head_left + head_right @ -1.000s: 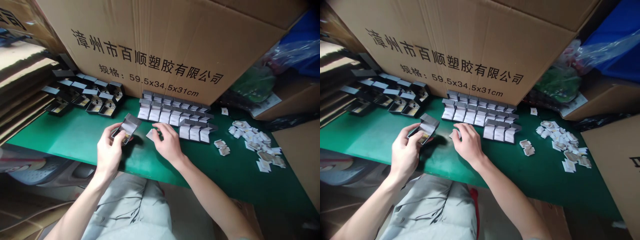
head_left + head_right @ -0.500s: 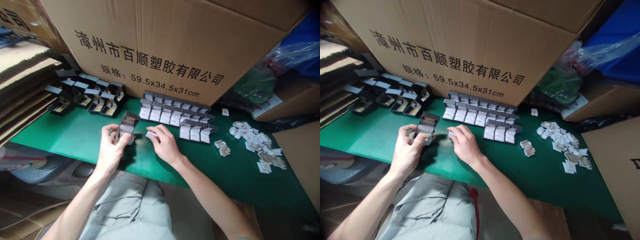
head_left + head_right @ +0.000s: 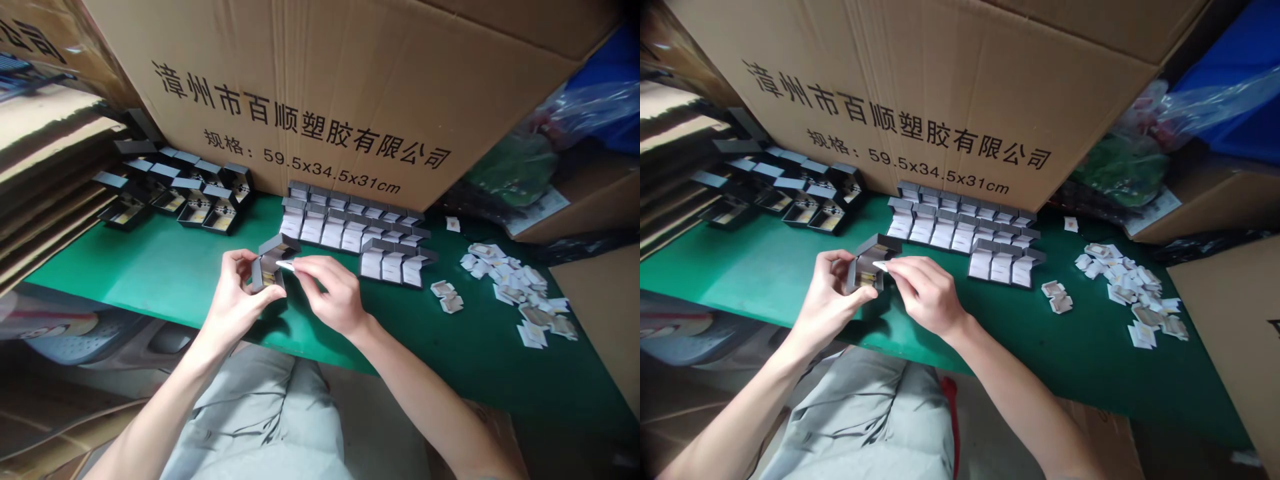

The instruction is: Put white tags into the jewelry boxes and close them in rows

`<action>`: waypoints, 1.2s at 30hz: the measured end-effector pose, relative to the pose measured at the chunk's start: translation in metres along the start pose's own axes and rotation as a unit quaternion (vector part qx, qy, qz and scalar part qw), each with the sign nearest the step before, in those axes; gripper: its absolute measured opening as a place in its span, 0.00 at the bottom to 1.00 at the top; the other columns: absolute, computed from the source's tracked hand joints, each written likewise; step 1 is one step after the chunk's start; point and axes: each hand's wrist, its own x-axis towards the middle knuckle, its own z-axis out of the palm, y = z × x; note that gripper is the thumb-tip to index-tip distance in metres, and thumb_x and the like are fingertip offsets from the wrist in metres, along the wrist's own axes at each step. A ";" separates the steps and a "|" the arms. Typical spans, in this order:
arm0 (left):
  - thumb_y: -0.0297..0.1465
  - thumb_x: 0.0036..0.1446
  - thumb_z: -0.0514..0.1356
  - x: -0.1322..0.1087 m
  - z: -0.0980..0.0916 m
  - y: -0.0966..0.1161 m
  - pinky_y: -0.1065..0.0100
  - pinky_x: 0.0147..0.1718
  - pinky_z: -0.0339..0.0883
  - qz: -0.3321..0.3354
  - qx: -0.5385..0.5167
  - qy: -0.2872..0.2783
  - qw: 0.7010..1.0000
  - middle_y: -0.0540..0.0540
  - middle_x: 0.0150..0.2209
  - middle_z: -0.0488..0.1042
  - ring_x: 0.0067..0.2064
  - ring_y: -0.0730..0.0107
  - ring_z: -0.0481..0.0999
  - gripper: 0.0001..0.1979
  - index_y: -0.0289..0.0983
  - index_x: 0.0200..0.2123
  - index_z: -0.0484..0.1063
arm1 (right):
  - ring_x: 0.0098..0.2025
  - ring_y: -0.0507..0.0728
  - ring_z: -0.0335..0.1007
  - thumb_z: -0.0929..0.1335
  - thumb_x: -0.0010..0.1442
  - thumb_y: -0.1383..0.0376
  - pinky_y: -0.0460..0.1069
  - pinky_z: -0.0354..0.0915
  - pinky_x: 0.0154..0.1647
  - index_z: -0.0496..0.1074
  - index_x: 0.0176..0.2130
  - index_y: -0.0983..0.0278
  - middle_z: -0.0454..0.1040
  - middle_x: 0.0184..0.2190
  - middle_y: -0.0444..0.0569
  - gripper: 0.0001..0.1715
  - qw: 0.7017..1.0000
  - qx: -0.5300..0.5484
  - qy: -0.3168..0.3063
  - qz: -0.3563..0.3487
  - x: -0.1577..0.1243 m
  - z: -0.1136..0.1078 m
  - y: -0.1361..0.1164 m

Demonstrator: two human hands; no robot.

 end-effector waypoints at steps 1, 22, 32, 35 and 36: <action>0.33 0.36 0.74 0.000 0.000 -0.001 0.68 0.35 0.71 0.003 0.011 -0.008 1.000 0.49 0.42 0.68 0.41 0.65 0.73 0.34 0.43 0.44 0.59 | 0.46 0.56 0.80 0.67 0.68 0.71 0.53 0.78 0.50 0.78 0.47 0.59 0.83 0.43 0.49 0.13 1.000 -0.001 -0.001 -0.005 0.000 0.000 -0.001; 0.32 0.37 0.76 -0.002 -0.002 -0.008 0.67 0.37 0.73 0.012 -0.006 -0.095 0.995 0.51 0.41 0.72 0.39 0.67 0.75 0.35 0.43 0.43 0.59 | 0.38 0.55 0.78 0.68 0.68 0.71 0.51 0.77 0.41 0.79 0.42 0.59 0.82 0.37 0.48 0.10 0.998 -0.046 0.026 -0.028 -0.003 0.003 -0.003; 0.36 0.38 0.77 -0.004 -0.004 -0.011 0.63 0.42 0.74 0.018 0.048 -0.111 0.992 0.49 0.43 0.73 0.44 0.61 0.78 0.34 0.43 0.45 0.60 | 0.36 0.55 0.74 0.68 0.69 0.66 0.50 0.75 0.39 0.81 0.42 0.58 0.76 0.32 0.49 0.10 0.994 -0.103 0.027 0.033 -0.004 0.001 -0.003; 0.37 0.40 0.76 -0.005 -0.005 -0.011 0.63 0.41 0.74 0.020 0.050 -0.117 0.992 0.49 0.43 0.74 0.43 0.61 0.78 0.34 0.43 0.45 0.61 | 0.37 0.55 0.75 0.68 0.69 0.67 0.50 0.75 0.40 0.80 0.43 0.59 0.76 0.33 0.49 0.09 0.996 -0.085 0.023 0.030 -0.003 -0.001 -0.003; 0.38 0.40 0.76 -0.005 -0.005 -0.011 0.63 0.41 0.74 0.022 0.051 -0.119 0.991 0.48 0.43 0.74 0.44 0.61 0.78 0.33 0.43 0.45 0.61 | 0.37 0.55 0.75 0.68 0.69 0.67 0.50 0.75 0.40 0.80 0.43 0.59 0.77 0.33 0.49 0.09 0.996 -0.079 0.026 0.029 -0.003 -0.001 -0.003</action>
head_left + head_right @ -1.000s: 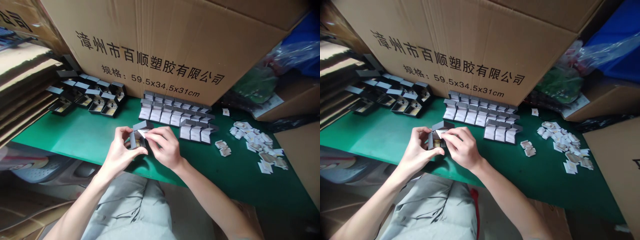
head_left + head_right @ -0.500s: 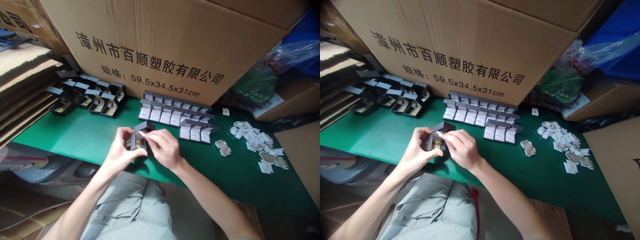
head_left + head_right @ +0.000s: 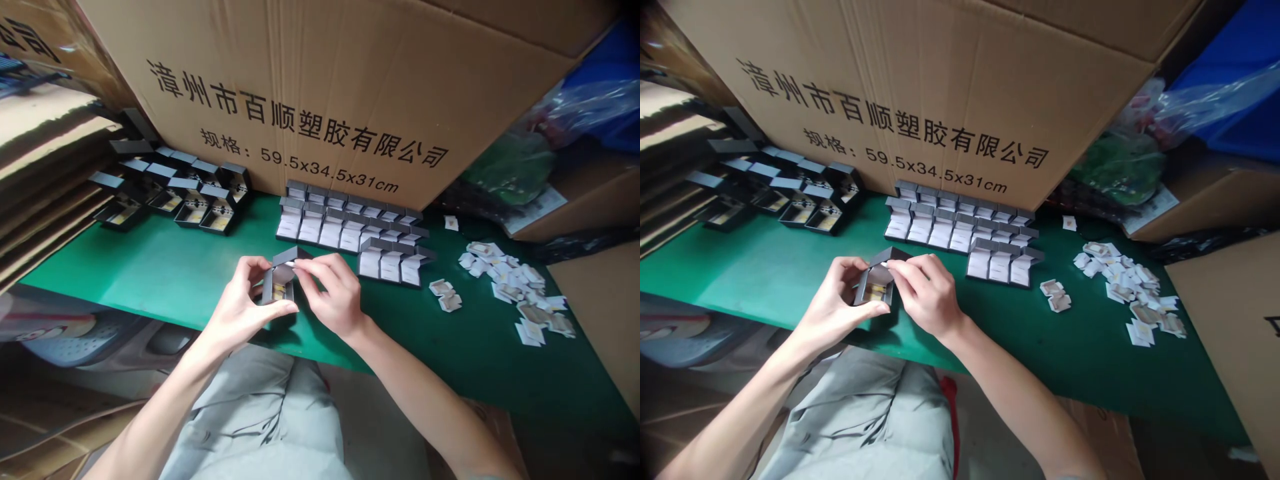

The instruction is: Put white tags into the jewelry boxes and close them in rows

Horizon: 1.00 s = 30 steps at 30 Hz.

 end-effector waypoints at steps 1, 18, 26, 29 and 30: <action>0.38 0.40 0.76 0.000 0.000 0.000 0.63 0.41 0.74 0.001 0.002 0.000 1.000 0.48 0.43 0.74 0.44 0.61 0.78 0.33 0.43 0.45 0.61 | 0.37 0.55 0.75 0.68 0.69 0.68 0.50 0.75 0.40 0.79 0.43 0.59 0.77 0.34 0.49 0.09 1.000 0.004 0.003 0.003 0.000 0.000 0.000; 0.36 0.40 0.75 -0.002 -0.001 0.010 0.64 0.39 0.73 0.010 -0.022 0.014 1.000 0.46 0.40 0.78 0.41 0.59 0.78 0.28 0.41 0.44 0.70 | 0.45 0.55 0.79 0.67 0.69 0.60 0.49 0.76 0.49 0.69 0.60 0.58 0.80 0.47 0.50 0.21 0.993 0.034 -0.071 0.084 0.001 0.004 0.007; 0.40 0.48 0.70 -0.001 -0.004 0.007 0.64 0.42 0.74 0.043 -0.004 0.046 0.998 0.42 0.47 0.79 0.47 0.54 0.79 0.22 0.40 0.47 0.75 | 0.32 0.53 0.78 0.67 0.67 0.62 0.45 0.74 0.38 0.69 0.60 0.59 0.82 0.37 0.43 0.23 0.976 0.047 -0.151 0.152 -0.001 0.003 0.002; 0.41 0.51 0.68 0.000 -0.004 0.007 0.65 0.39 0.74 0.045 0.013 0.061 0.997 0.42 0.46 0.79 0.45 0.56 0.79 0.22 0.39 0.48 0.75 | 0.32 0.53 0.78 0.66 0.67 0.62 0.46 0.74 0.37 0.70 0.60 0.58 0.82 0.37 0.43 0.23 0.972 0.050 -0.163 0.160 -0.001 0.003 0.003; 0.41 0.52 0.67 0.000 -0.004 0.008 0.66 0.39 0.74 0.042 0.018 0.064 0.997 0.42 0.46 0.80 0.44 0.57 0.79 0.22 0.38 0.49 0.75 | 0.33 0.53 0.78 0.66 0.67 0.62 0.46 0.74 0.38 0.70 0.60 0.58 0.82 0.37 0.43 0.23 0.971 0.052 -0.166 0.164 -0.001 0.003 0.002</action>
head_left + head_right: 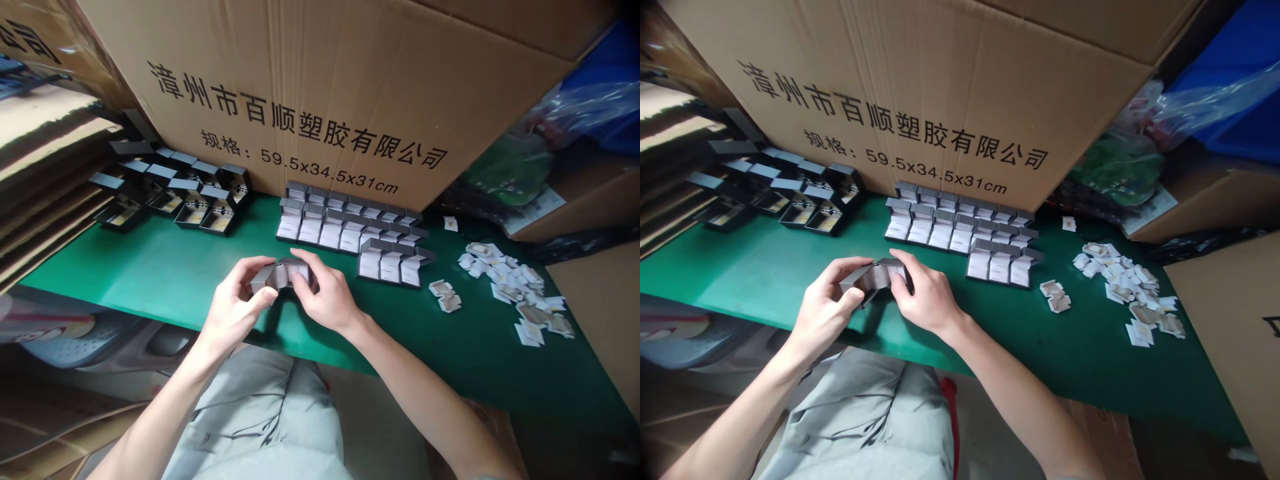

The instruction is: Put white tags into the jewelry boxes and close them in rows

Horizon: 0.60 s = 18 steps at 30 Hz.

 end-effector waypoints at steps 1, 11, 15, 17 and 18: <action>0.42 0.53 0.67 0.000 0.000 0.001 0.66 0.38 0.74 -0.003 0.004 0.000 1.000 0.42 0.46 0.80 0.44 0.57 0.80 0.22 0.38 0.49 0.75 | 0.33 0.54 0.78 0.66 0.67 0.62 0.46 0.73 0.38 0.70 0.59 0.58 0.82 0.37 0.44 0.22 1.000 0.002 -0.003 0.004 0.000 0.000 0.000; 0.41 0.54 0.67 -0.002 0.000 0.000 0.65 0.42 0.75 0.014 0.001 -0.056 0.998 0.44 0.48 0.79 0.47 0.58 0.79 0.23 0.40 0.52 0.74 | 0.35 0.54 0.78 0.65 0.68 0.62 0.47 0.73 0.41 0.75 0.53 0.58 0.81 0.36 0.44 0.16 0.999 0.032 0.008 0.031 0.000 -0.002 -0.002; 0.43 0.55 0.67 -0.002 0.001 0.002 0.66 0.38 0.76 0.005 0.006 -0.033 0.999 0.43 0.49 0.79 0.47 0.57 0.79 0.25 0.39 0.53 0.74 | 0.33 0.53 0.77 0.65 0.69 0.59 0.47 0.74 0.41 0.73 0.56 0.59 0.81 0.38 0.45 0.19 0.999 0.031 0.029 0.017 -0.001 0.001 -0.001; 0.44 0.55 0.67 -0.001 0.001 0.003 0.66 0.37 0.76 -0.004 0.009 -0.024 1.000 0.42 0.49 0.79 0.47 0.56 0.80 0.26 0.38 0.53 0.74 | 0.34 0.53 0.77 0.65 0.69 0.58 0.47 0.75 0.41 0.72 0.57 0.60 0.81 0.40 0.46 0.20 0.998 0.032 0.045 0.008 0.000 0.002 -0.001; 0.45 0.55 0.66 -0.001 0.001 0.004 0.65 0.37 0.77 -0.010 0.010 -0.026 1.000 0.41 0.50 0.79 0.47 0.55 0.80 0.26 0.37 0.53 0.74 | 0.35 0.53 0.78 0.64 0.70 0.59 0.47 0.75 0.42 0.72 0.57 0.60 0.81 0.42 0.47 0.19 0.998 0.031 0.053 0.001 0.000 0.002 0.000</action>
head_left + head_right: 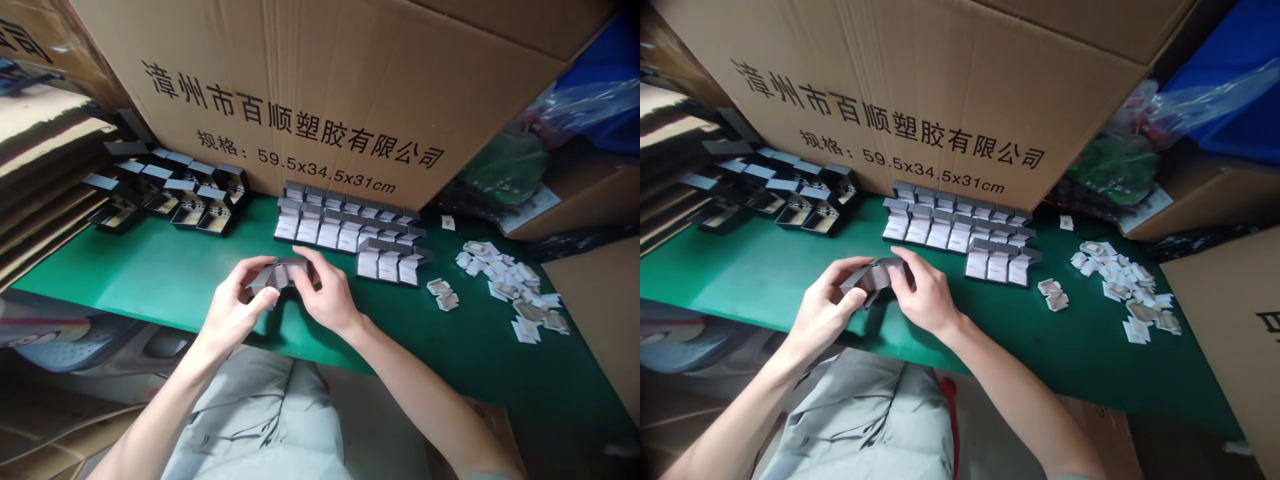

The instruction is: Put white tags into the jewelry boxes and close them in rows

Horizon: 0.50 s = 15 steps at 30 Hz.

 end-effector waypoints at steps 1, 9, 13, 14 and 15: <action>0.45 0.55 0.67 0.000 0.000 0.000 0.65 0.38 0.77 -0.005 0.001 -0.004 1.000 0.41 0.50 0.80 0.47 0.55 0.80 0.27 0.37 0.53 0.74 | 0.36 0.53 0.78 0.63 0.70 0.60 0.47 0.75 0.43 0.73 0.56 0.60 0.81 0.43 0.47 0.18 1.000 -0.003 0.007 -0.010 0.001 0.000 0.000; 0.46 0.51 0.70 0.001 0.000 -0.001 0.60 0.45 0.79 -0.024 -0.008 -0.050 0.998 0.40 0.52 0.80 0.50 0.49 0.80 0.29 0.39 0.54 0.76 | 0.36 0.53 0.78 0.62 0.71 0.61 0.47 0.75 0.43 0.75 0.52 0.60 0.81 0.42 0.47 0.16 0.998 -0.037 0.033 -0.032 0.004 -0.004 0.005; 0.44 0.52 0.71 0.002 0.002 -0.002 0.59 0.51 0.77 -0.028 -0.029 -0.023 0.999 0.41 0.56 0.78 0.54 0.51 0.79 0.31 0.40 0.57 0.74 | 0.28 0.51 0.72 0.65 0.70 0.57 0.47 0.74 0.38 0.69 0.61 0.59 0.79 0.48 0.49 0.22 0.997 -0.069 0.025 -0.029 0.008 -0.002 0.008; 0.43 0.52 0.71 0.003 0.002 -0.003 0.60 0.52 0.77 -0.027 -0.036 -0.014 0.999 0.41 0.58 0.77 0.55 0.52 0.79 0.31 0.40 0.57 0.73 | 0.27 0.50 0.71 0.66 0.69 0.56 0.48 0.74 0.37 0.67 0.63 0.59 0.78 0.50 0.50 0.25 0.996 -0.079 0.027 -0.030 0.009 -0.004 0.009; 0.43 0.52 0.72 0.004 0.002 -0.003 0.61 0.53 0.76 -0.025 -0.041 -0.007 0.999 0.41 0.59 0.75 0.56 0.53 0.78 0.32 0.40 0.58 0.72 | 0.27 0.50 0.69 0.66 0.69 0.55 0.48 0.74 0.35 0.65 0.64 0.59 0.77 0.51 0.51 0.28 0.995 -0.089 0.031 -0.034 0.010 -0.006 0.008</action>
